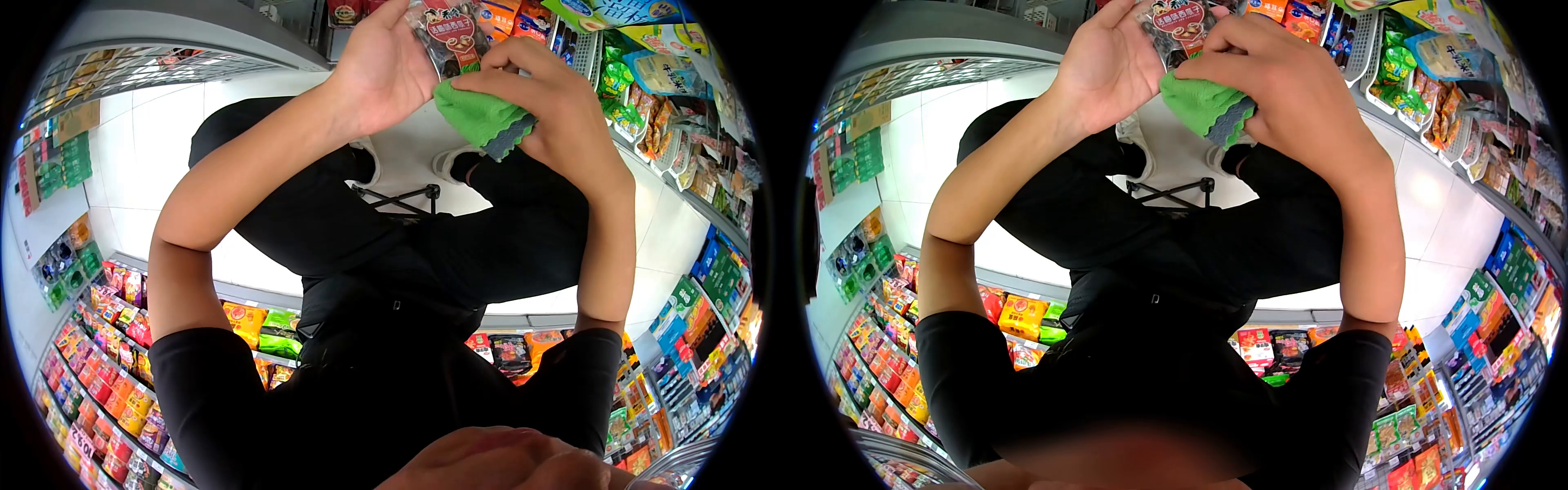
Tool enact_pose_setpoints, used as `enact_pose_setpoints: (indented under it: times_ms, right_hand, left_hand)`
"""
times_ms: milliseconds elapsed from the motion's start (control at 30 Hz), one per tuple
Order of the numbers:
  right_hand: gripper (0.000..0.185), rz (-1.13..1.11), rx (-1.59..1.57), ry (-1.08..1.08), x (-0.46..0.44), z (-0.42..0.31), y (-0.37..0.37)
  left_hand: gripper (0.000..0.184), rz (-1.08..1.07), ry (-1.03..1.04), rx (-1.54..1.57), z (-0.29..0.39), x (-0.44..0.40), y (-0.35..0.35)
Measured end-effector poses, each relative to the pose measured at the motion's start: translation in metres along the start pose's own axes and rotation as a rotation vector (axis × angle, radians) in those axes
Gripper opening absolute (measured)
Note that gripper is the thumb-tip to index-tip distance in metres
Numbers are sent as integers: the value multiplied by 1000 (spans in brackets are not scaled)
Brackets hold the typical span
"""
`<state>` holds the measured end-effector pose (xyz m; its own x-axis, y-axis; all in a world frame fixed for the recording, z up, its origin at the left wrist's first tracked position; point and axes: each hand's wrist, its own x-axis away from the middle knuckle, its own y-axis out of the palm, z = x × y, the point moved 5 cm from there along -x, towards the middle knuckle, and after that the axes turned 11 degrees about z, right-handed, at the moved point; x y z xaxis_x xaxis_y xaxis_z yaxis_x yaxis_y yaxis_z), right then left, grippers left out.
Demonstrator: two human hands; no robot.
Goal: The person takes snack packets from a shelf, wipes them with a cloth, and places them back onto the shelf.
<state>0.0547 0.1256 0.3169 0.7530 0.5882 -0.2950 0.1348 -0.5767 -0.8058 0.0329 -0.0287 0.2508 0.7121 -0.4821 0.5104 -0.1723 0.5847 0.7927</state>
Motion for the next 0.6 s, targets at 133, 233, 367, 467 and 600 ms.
enact_pose_setpoints:
  times_ms: [133, 233, 367, 467, 600]
  right_hand:
    - [45, 4, -51, 42, -7, 6, -13]
    - [42, 11, -74, 52, -9, 10, -21]
    - [44, -37, -119, 73, -6, 14, -20]
    - [50, -17, -154, 113, -6, 22, -22]
    - [58, 86, -49, 103, -4, 32, -28]
  left_hand:
    - [58, 13, 28, -2, 1, -6, -2]
    - [58, 27, 45, -15, 2, -7, -3]
    - [57, 54, 44, -4, -1, -7, -4]
    - [56, 29, 23, -15, -2, -7, -3]
    - [56, 16, -19, -73, -6, -5, 0]
